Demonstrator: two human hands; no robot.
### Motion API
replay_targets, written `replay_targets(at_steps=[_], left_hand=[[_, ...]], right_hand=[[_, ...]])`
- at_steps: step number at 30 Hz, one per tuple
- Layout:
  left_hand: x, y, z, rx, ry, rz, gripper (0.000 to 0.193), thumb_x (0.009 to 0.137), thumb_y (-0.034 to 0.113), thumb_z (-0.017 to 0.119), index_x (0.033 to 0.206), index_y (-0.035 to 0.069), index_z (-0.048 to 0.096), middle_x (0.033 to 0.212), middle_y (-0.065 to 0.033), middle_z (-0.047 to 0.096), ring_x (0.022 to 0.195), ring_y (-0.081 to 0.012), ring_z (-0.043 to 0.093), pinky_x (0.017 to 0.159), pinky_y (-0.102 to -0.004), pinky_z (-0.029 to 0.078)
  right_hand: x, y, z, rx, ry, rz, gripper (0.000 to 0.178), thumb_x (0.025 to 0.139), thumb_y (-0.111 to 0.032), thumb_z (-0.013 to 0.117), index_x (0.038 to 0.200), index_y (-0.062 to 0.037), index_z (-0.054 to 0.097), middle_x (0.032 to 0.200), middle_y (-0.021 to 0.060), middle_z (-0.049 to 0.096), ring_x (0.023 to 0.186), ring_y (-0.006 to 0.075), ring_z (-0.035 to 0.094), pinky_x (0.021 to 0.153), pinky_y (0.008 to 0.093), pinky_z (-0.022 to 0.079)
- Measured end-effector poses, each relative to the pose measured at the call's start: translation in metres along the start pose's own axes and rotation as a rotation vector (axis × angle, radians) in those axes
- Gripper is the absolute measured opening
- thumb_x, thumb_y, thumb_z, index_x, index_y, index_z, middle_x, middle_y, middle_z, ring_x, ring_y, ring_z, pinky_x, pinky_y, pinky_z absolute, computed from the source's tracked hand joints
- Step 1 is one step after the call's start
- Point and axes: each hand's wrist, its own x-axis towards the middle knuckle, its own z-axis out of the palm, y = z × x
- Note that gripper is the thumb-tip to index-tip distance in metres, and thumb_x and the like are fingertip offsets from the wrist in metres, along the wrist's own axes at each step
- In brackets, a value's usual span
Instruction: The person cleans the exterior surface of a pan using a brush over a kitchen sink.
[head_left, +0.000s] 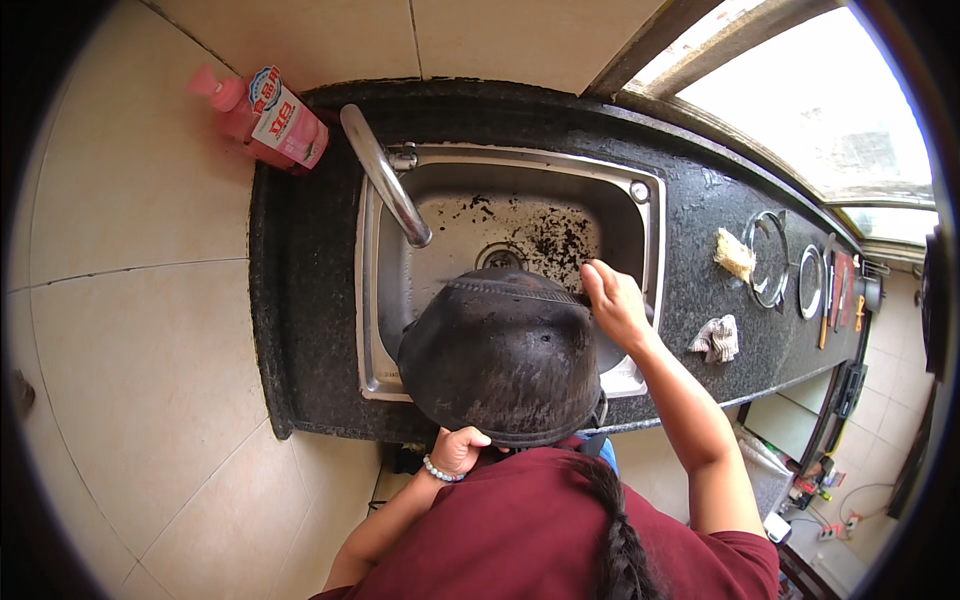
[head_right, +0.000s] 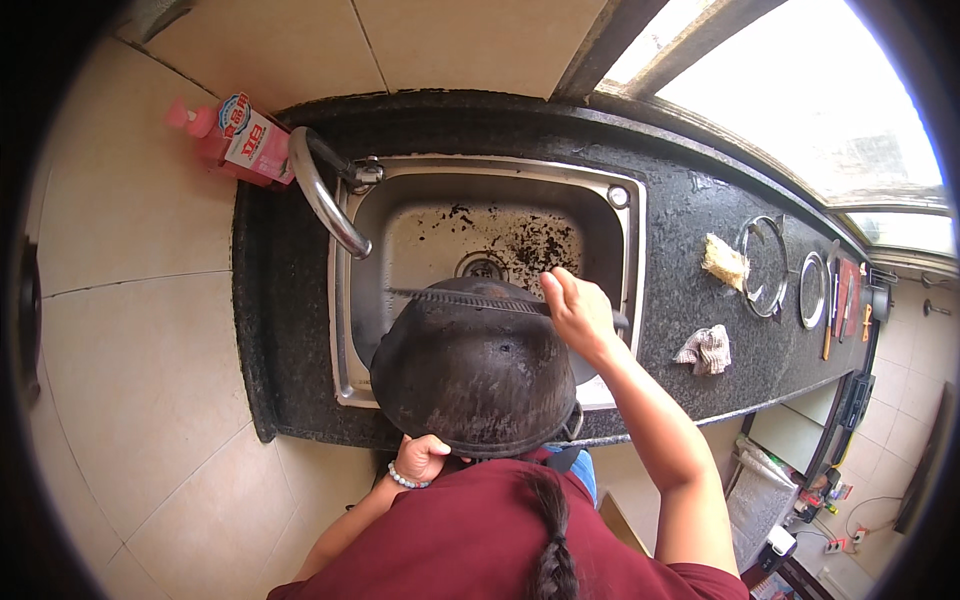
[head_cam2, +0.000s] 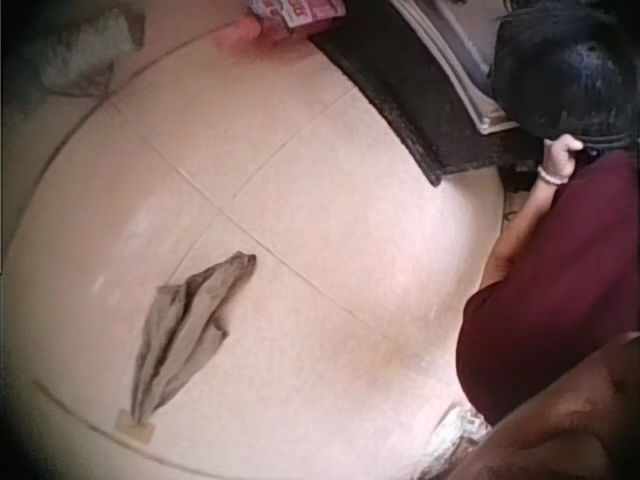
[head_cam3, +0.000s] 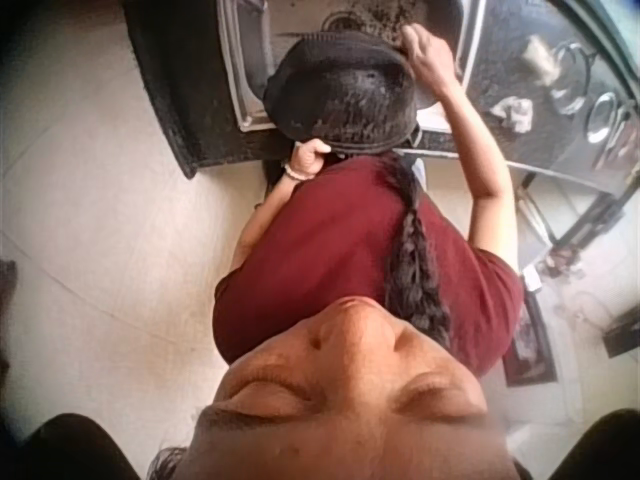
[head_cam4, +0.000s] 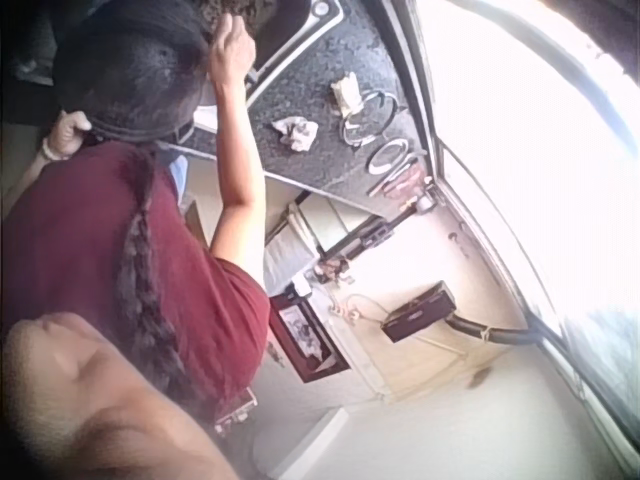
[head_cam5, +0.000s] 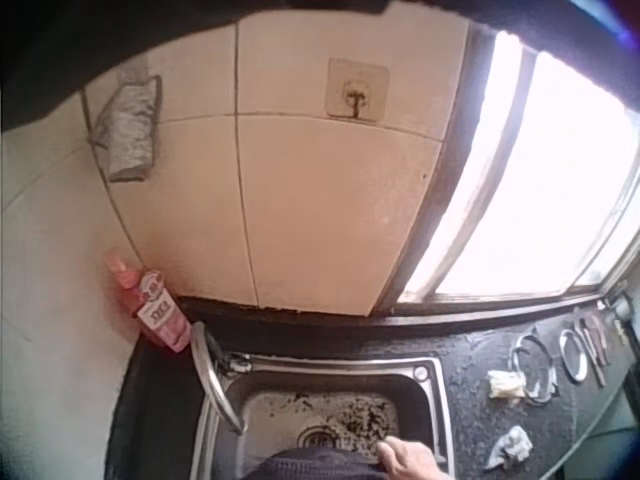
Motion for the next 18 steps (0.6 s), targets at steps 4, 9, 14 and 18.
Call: replay_targets(at_steps=[4,9,14,18], left_hand=[[0.001,-0.001,-0.004,0.013,-0.031,0.002,0.062,0.064,-0.015,0.048,0.123,0.002,0.046,0.109,-0.0179,0.059,0.083,-0.0382,0.063,0.063,-0.0502,0.056],[0.001,0.000,-0.003,0.036,-0.008,-0.018,0.061,0.063,-0.015,0.047,0.123,0.001,0.046,0.107,-0.0179,0.060,0.082,-0.0383,0.063,0.062,-0.0500,0.056],[0.002,-0.001,-0.010,0.088,-0.044,-0.042,0.062,0.064,-0.009,0.046,0.125,0.000,0.046,0.112,-0.0205,0.059,0.090,-0.0400,0.062,0.065,-0.0497,0.055],[0.002,0.000,-0.013,0.086,-0.061,-0.073,0.062,0.064,-0.009,0.045,0.126,-0.001,0.046,0.112,-0.0207,0.060,0.090,-0.0397,0.061,0.067,-0.0490,0.055]], right_hand=[[-0.046,-0.015,-0.023,0.035,-0.158,0.102,0.028,0.088,-0.031,0.058,0.097,-0.0052,0.049,0.074,0.0183,0.061,0.073,0.0362,0.063,0.066,0.0429,0.048],[-0.096,-0.051,-0.023,0.009,-0.119,-0.091,0.020,0.081,-0.019,0.066,0.087,-0.0052,0.053,0.076,0.0134,0.057,0.073,0.0326,0.059,0.063,0.0400,0.047],[-0.106,-0.068,0.004,-0.249,0.027,-0.193,0.023,0.078,-0.023,0.068,0.075,-0.0102,0.050,0.068,0.0059,0.051,0.063,0.0236,0.057,0.056,0.0354,0.046],[-0.101,-0.064,0.013,-0.312,0.155,-0.173,0.018,0.079,-0.017,0.062,0.071,-0.0099,0.048,0.061,0.0066,0.051,0.053,0.0244,0.057,0.050,0.0369,0.046]])
